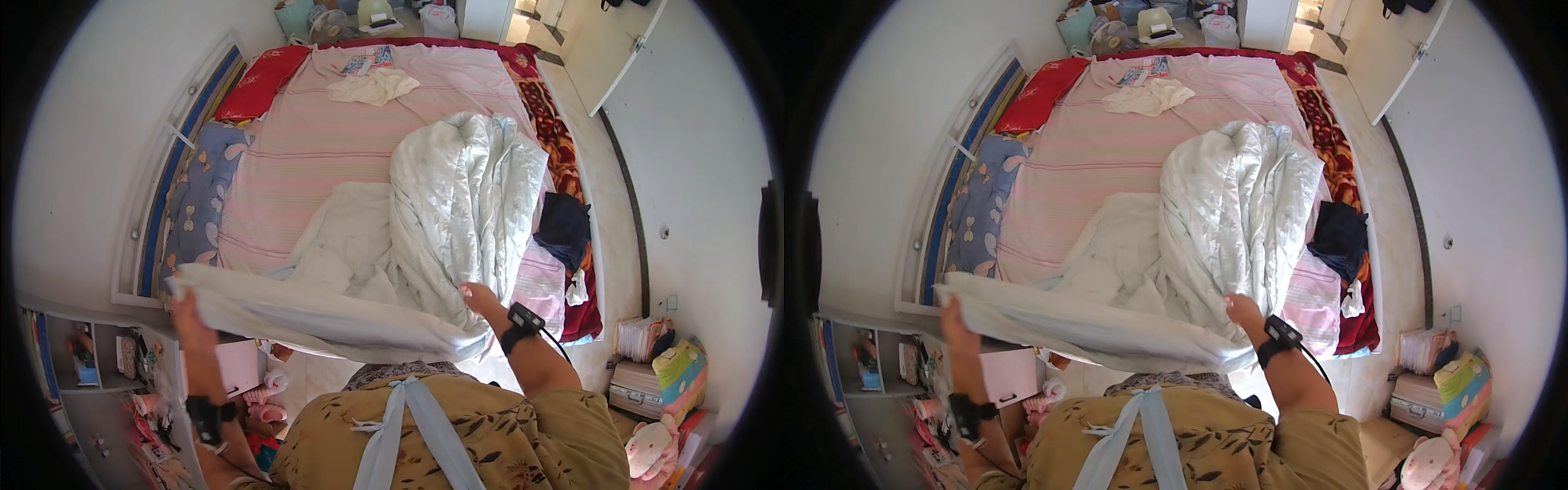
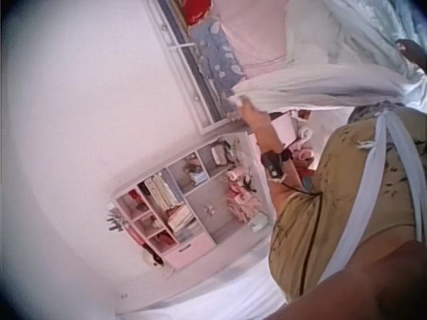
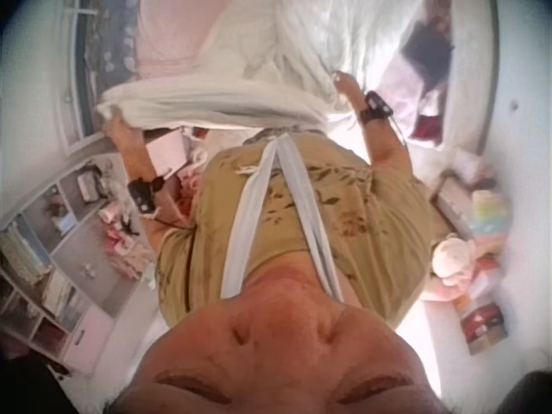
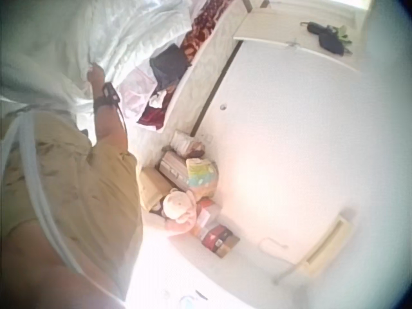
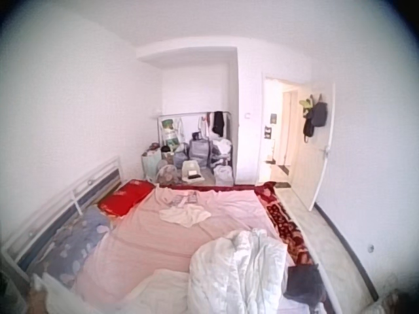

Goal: The person folds a colorful pillow, a pink plush toy, a white duvet, and a dark garment on a bed in a bedroom. The person then adjusts the bedsheet and a red patterned blanket.

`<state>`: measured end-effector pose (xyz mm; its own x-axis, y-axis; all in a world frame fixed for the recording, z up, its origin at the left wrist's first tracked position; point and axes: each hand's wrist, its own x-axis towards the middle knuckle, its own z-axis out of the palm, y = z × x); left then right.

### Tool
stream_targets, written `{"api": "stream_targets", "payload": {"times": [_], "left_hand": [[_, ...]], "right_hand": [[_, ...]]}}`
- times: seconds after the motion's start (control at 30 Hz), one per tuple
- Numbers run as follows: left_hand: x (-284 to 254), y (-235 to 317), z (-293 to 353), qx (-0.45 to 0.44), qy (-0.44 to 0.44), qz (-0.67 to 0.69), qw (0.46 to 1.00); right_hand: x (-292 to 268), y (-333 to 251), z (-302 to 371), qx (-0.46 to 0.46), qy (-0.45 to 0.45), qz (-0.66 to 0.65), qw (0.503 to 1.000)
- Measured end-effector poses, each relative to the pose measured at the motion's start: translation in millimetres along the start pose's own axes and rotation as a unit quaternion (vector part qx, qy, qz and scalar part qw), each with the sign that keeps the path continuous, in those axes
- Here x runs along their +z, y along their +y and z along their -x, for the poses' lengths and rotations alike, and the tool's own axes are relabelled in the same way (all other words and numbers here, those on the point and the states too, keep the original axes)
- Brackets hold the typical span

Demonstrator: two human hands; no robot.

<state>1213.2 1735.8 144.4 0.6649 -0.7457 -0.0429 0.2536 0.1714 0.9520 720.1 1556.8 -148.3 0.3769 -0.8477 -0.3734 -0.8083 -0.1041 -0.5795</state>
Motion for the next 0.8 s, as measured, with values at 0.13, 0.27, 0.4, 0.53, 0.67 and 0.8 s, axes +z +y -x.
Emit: {"api": "stream_targets", "payload": {"times": [0.13,0.27,0.4,0.53,0.67,0.8], "left_hand": [[-34.4,72.1,23.2,0.072,-0.121,-0.004,0.990],[-25.2,100.6,97.9,0.097,-0.187,-0.122,0.970],[26.4,102.8,147.2,0.107,-0.063,0.044,0.991],[56.0,122.5,127.9,0.125,-0.227,0.072,0.963],[35.8,130.4,101.6,0.081,-0.436,0.137,0.886],[-20.8,126.0,97.9,0.045,-0.462,0.182,0.867]], "right_hand": [[-6.7,-29.4,-60.1,-0.056,0.082,-0.049,0.994],[19.1,-130.8,-131.0,-0.196,0.087,-0.188,0.959],[44.0,-267.2,-155.3,-0.288,0.021,-0.278,0.916],[66.7,-360.0,-122.8,-0.272,-0.020,0.071,0.960],[109.4,-364.4,-109.9,-0.132,-0.129,0.269,0.945],[155.3,-290.5,-150.6,-0.256,-0.126,0.270,0.919]]}}
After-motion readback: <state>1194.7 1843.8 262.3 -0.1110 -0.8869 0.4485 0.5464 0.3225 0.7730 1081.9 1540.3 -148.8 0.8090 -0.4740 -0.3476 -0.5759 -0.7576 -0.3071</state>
